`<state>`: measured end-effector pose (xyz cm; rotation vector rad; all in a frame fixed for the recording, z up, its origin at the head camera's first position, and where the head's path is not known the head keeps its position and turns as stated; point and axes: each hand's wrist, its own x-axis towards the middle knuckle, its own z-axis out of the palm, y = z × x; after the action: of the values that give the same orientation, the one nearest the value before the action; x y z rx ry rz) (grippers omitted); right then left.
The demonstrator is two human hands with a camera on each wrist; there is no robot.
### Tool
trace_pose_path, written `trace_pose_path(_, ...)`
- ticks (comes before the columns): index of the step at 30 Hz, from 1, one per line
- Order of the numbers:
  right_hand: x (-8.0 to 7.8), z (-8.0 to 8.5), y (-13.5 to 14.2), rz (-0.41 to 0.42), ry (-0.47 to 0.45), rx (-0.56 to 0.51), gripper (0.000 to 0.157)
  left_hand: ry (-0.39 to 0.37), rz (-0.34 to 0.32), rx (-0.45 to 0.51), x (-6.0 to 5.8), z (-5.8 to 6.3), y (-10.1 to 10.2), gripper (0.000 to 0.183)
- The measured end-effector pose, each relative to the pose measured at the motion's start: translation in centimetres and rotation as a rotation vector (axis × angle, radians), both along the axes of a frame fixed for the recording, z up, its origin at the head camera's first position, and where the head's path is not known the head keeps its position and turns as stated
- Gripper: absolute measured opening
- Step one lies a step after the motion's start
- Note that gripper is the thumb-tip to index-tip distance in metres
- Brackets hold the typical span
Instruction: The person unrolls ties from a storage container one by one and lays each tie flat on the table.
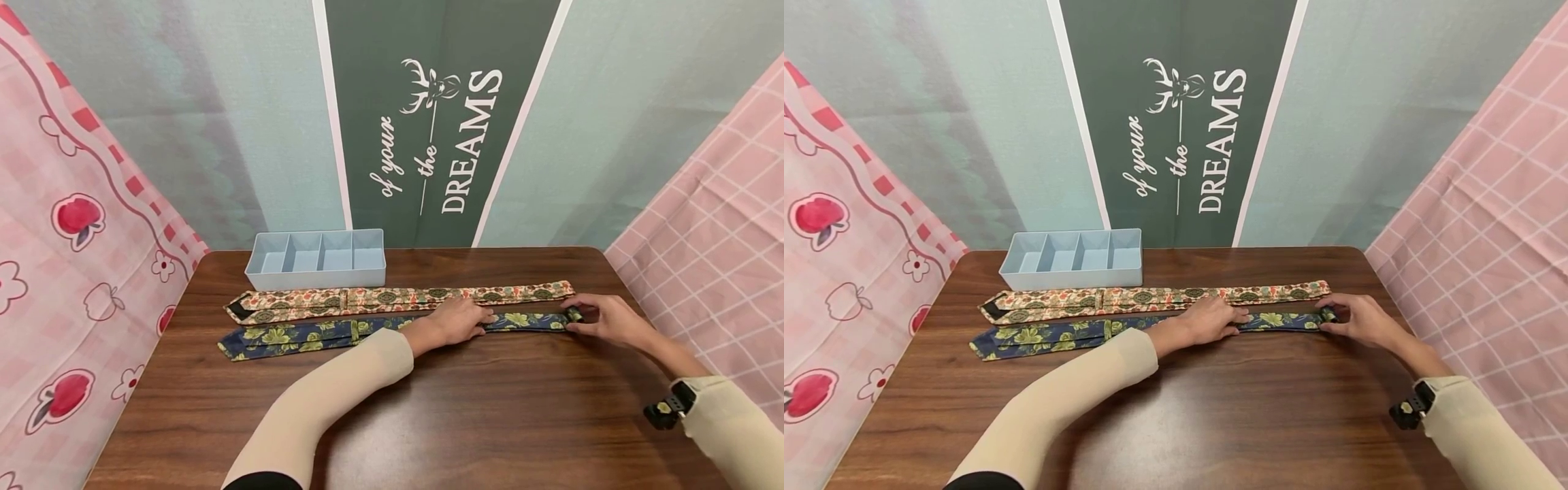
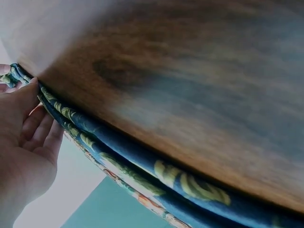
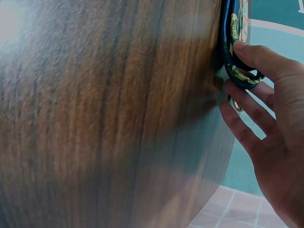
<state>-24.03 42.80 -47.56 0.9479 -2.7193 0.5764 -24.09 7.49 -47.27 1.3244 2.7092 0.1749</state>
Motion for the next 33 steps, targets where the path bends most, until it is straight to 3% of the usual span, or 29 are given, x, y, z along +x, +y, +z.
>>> trace_pose_path(9, 0.7, 0.0, 0.7, -0.089, 0.021, 0.045, 0.040, -0.005, -0.036, 0.011, 0.5, 0.2, -1.4, 0.040)
trace_pose_path(21, 0.4, -0.7, 1.4, -0.045, 0.055, 0.017, 0.034, -0.031, -0.033, 0.015, 0.4, 0.0, -3.6, 0.037)
trace_pose_path(33, 0.4, -1.2, 2.0, -0.090, 0.002, -0.003, 0.031, 0.000, -0.082, 0.027, 0.3, -0.5, -5.3, 0.039)
